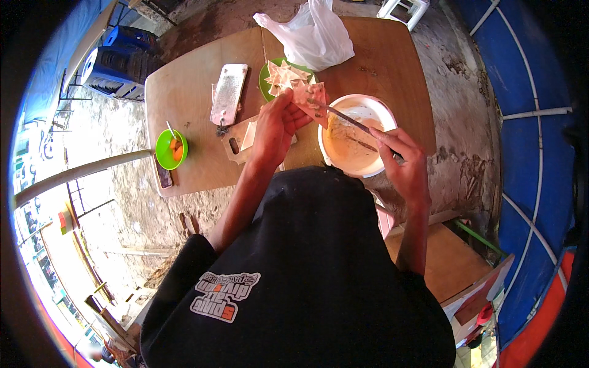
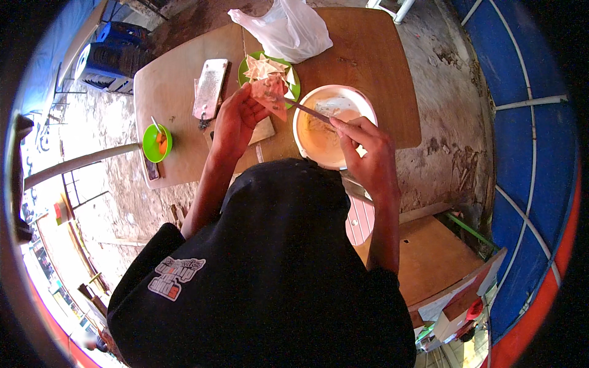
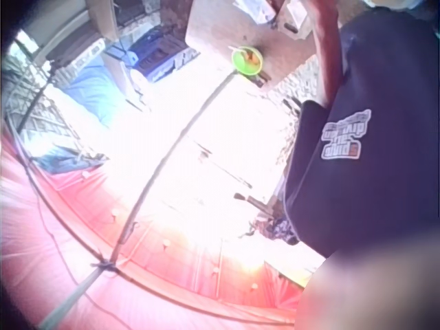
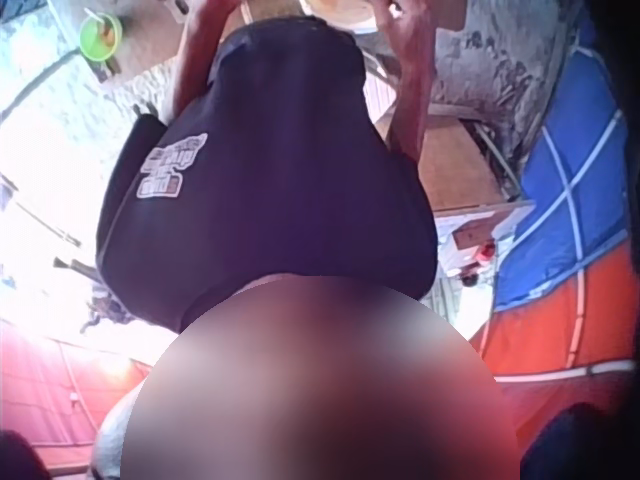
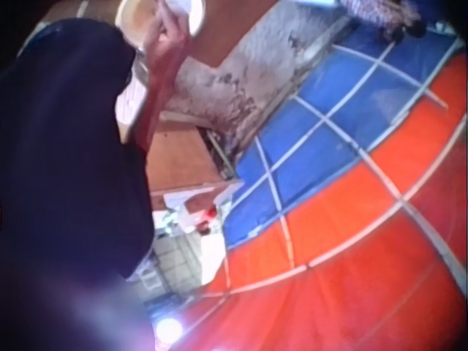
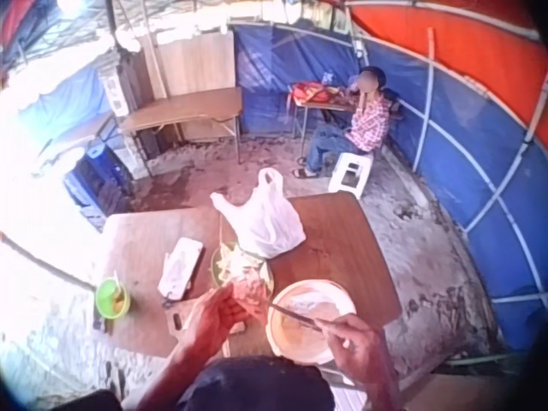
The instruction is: The person repeatedly scoops a paste from a bowl with a knife and spreads it onto small triangular wrappers, then folds each wrapper and places it on a plate. The process is repeated for multiple units.
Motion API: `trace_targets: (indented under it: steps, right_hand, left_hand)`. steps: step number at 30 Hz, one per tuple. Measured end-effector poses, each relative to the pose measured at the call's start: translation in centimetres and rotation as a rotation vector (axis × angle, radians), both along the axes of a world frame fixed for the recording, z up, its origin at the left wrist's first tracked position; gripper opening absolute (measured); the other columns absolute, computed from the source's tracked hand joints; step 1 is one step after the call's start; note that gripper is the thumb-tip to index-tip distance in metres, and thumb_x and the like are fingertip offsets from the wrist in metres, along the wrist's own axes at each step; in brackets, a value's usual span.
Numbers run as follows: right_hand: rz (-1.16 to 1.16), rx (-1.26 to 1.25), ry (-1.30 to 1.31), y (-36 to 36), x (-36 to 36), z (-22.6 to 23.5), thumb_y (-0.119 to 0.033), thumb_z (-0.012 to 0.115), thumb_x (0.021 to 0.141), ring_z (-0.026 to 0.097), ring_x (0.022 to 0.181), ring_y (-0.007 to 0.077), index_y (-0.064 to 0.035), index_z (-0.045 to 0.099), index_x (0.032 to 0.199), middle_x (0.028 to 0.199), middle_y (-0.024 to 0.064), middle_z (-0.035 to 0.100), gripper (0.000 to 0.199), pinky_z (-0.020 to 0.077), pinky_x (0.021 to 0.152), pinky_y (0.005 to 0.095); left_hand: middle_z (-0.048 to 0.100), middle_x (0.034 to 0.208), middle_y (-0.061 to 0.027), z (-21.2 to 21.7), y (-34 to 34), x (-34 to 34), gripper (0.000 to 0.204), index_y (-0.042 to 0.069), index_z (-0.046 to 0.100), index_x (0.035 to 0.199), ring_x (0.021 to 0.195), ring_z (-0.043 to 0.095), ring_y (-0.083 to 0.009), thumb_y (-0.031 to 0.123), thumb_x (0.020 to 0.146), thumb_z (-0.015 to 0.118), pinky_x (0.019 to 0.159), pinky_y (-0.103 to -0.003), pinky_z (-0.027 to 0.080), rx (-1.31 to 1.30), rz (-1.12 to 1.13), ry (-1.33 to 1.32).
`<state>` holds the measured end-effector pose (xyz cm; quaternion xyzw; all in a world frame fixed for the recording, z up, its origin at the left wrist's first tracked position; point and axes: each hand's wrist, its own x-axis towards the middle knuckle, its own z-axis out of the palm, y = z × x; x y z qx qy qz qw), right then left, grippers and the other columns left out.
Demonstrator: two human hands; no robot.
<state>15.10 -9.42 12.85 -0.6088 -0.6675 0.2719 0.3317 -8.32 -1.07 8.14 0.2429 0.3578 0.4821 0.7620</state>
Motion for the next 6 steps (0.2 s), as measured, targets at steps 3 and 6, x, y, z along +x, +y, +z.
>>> trace_targets:
  steps: [3, 6]
  right_hand:
    - [0.008, 0.007, -0.025, -0.28, -0.22, -0.12, -0.003, 0.062, 0.086, 0.063, 0.076, 0.0194, -0.0072, 0.069, 0.113, 0.09, 0.0106, 0.065, 0.029, 0.05, 0.068, 0.0315]
    - [0.006, 0.045, -0.108, -0.48, -0.48, -0.28, -0.004, 0.063, 0.086, 0.064, 0.079, 0.0208, -0.0068, 0.069, 0.113, 0.093, 0.0107, 0.065, 0.028, 0.0507, 0.071, 0.0332]
  left_hand:
    - [0.063, 0.116, -0.0218, 0.22, 0.05, 0.13, 0.039, -0.008, 0.053, 0.116, 0.106, 0.064, -0.0273, 0.024, 0.103, 0.034, 0.097, -0.037, 0.048, -0.018, 0.011, -0.012]
    - [0.062, 0.119, -0.0225, 0.4, -0.13, 0.34, 0.04, -0.007, 0.052, 0.119, 0.11, 0.062, -0.0278, 0.025, 0.103, 0.034, 0.1, -0.037, 0.047, -0.022, 0.024, -0.003]
